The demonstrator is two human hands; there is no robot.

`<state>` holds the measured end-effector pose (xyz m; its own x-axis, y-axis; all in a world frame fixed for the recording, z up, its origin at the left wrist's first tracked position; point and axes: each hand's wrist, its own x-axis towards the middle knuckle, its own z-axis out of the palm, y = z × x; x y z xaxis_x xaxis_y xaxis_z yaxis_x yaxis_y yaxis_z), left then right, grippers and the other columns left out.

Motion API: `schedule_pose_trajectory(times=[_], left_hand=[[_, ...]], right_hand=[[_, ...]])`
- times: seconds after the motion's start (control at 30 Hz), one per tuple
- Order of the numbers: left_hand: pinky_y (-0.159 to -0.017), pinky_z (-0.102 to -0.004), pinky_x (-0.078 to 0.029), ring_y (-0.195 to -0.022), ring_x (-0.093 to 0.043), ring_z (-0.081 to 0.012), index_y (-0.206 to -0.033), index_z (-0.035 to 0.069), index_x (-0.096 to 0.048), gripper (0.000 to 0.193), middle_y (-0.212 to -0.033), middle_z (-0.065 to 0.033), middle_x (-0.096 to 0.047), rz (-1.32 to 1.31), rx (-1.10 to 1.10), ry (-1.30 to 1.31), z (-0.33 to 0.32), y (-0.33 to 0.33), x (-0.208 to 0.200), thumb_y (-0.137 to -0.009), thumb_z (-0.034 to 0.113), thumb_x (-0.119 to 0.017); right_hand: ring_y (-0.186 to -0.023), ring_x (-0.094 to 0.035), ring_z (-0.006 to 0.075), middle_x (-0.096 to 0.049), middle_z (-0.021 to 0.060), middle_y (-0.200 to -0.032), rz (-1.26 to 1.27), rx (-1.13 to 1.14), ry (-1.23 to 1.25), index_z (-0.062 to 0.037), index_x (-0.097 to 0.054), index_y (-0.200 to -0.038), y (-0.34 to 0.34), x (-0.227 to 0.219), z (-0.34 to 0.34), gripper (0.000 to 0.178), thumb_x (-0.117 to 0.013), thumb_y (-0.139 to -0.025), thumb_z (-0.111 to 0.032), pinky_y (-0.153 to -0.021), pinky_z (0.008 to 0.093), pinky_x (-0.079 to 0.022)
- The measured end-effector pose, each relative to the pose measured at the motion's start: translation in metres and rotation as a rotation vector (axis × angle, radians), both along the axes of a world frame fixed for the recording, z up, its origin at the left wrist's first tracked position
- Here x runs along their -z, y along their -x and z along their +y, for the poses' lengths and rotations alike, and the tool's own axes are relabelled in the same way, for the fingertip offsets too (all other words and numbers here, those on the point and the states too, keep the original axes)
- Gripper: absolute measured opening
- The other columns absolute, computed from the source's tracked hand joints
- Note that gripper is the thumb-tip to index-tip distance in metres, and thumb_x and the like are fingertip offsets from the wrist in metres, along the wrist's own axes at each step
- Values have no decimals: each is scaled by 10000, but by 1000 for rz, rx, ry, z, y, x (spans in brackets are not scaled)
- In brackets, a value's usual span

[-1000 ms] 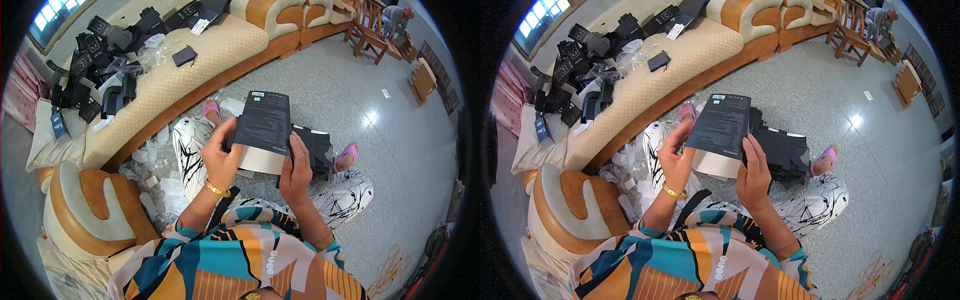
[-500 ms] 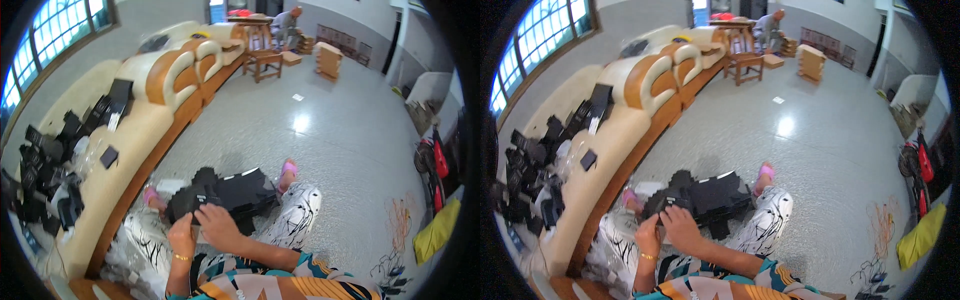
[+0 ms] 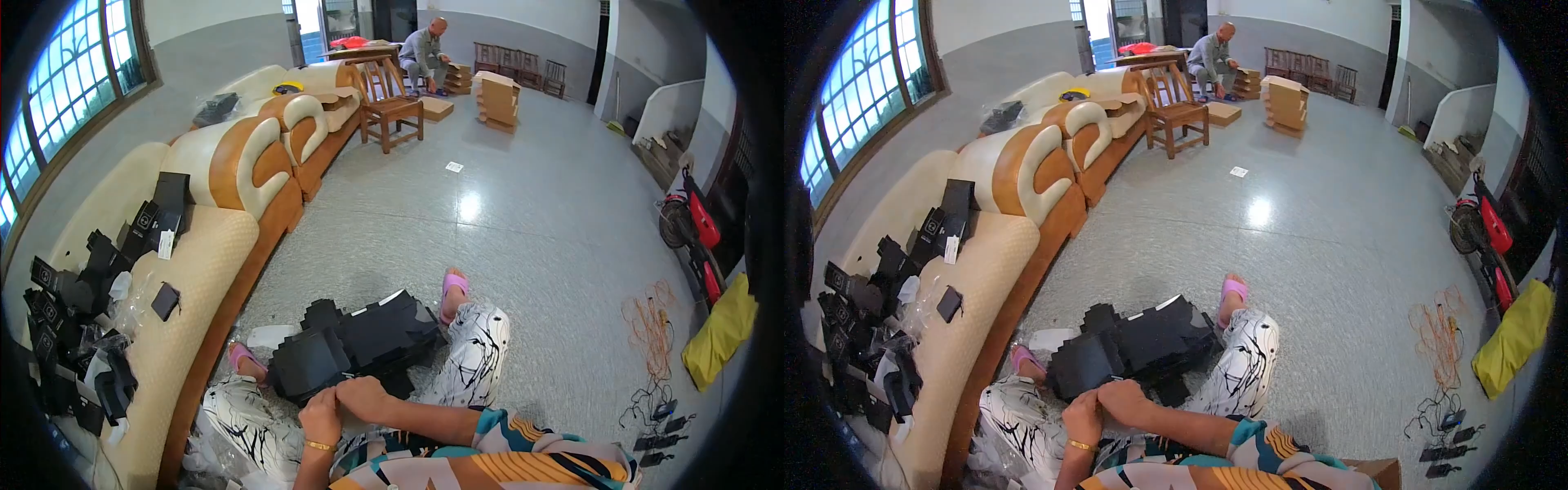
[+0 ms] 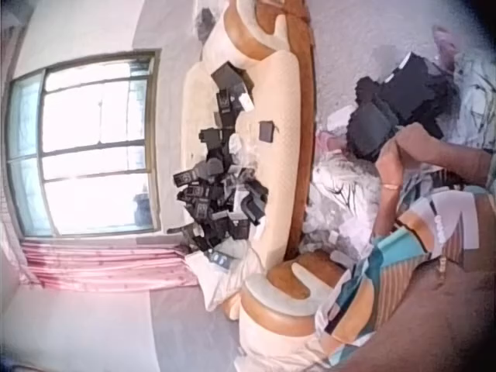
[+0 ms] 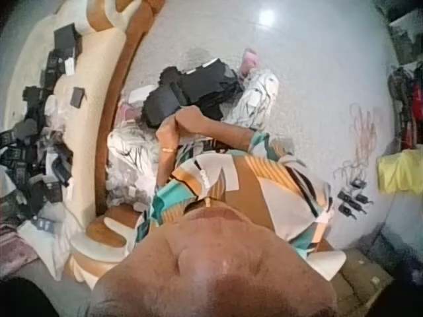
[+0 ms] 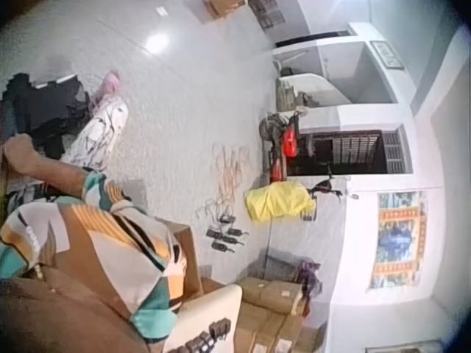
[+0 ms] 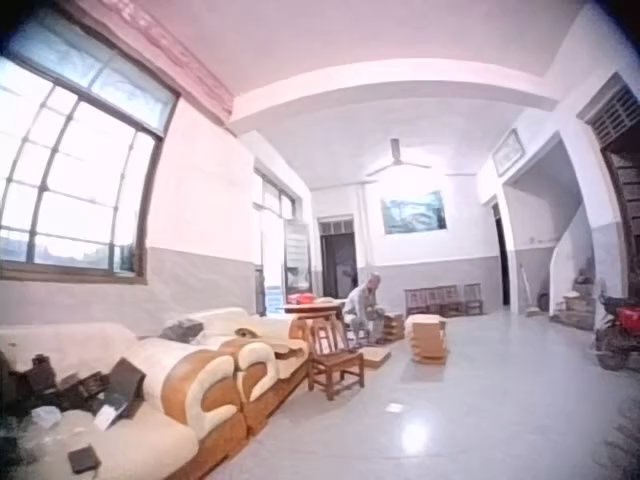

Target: Assembling and organizing black cardboard boxes on the floor in a living room area.

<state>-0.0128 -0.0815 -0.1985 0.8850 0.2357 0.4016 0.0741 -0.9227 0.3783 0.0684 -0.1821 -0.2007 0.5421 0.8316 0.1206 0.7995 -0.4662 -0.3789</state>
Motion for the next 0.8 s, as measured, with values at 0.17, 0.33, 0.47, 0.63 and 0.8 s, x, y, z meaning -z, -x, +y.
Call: schedule_pose_trajectory(times=[0.17,0.33,0.47,0.63,0.8], left_hand=[[-584,-364,-479,-699,-599,-269,-855,87,-589,143,-769,-72,-609,286,42,-81,10,7,17,-733,115,-520],[-549,-362,-477,-661,-598,-252,-836,97,-582,120,-752,-51,-601,288,130,-107,9,14,31,-764,121,-489],[-512,-341,-478,-644,-601,-221,-838,101,-579,120,-746,-34,-598,261,215,-152,10,13,34,-772,129,-483],[-528,-341,-489,-672,-609,-211,-863,100,-579,135,-790,-32,-610,269,273,-142,12,13,30,-773,136,-484],[-629,-320,-516,-835,-625,-212,-965,88,-591,237,-975,-73,-625,82,328,-198,17,15,40,-749,126,-502]], right_hand=[[-647,-635,227,-624,112,-733,-86,-157,102,-20,-589,-764,5,17,-6,123,-543,-708,-119,-545,315,-505],[-625,-625,209,-606,96,-693,-146,-227,82,-14,-582,-754,8,24,-15,128,-534,-720,-127,-516,302,-495],[-628,-621,211,-604,103,-694,-174,-307,71,-3,-576,-774,6,31,-22,145,-527,-728,-132,-511,307,-495],[-626,-618,223,-605,114,-690,-161,-355,60,9,-569,-773,2,36,-26,148,-522,-721,-122,-512,316,-497],[-618,-618,228,-608,125,-689,-198,-410,1,20,-561,-758,1,27,-28,149,-521,-710,-115,-506,318,-497]])
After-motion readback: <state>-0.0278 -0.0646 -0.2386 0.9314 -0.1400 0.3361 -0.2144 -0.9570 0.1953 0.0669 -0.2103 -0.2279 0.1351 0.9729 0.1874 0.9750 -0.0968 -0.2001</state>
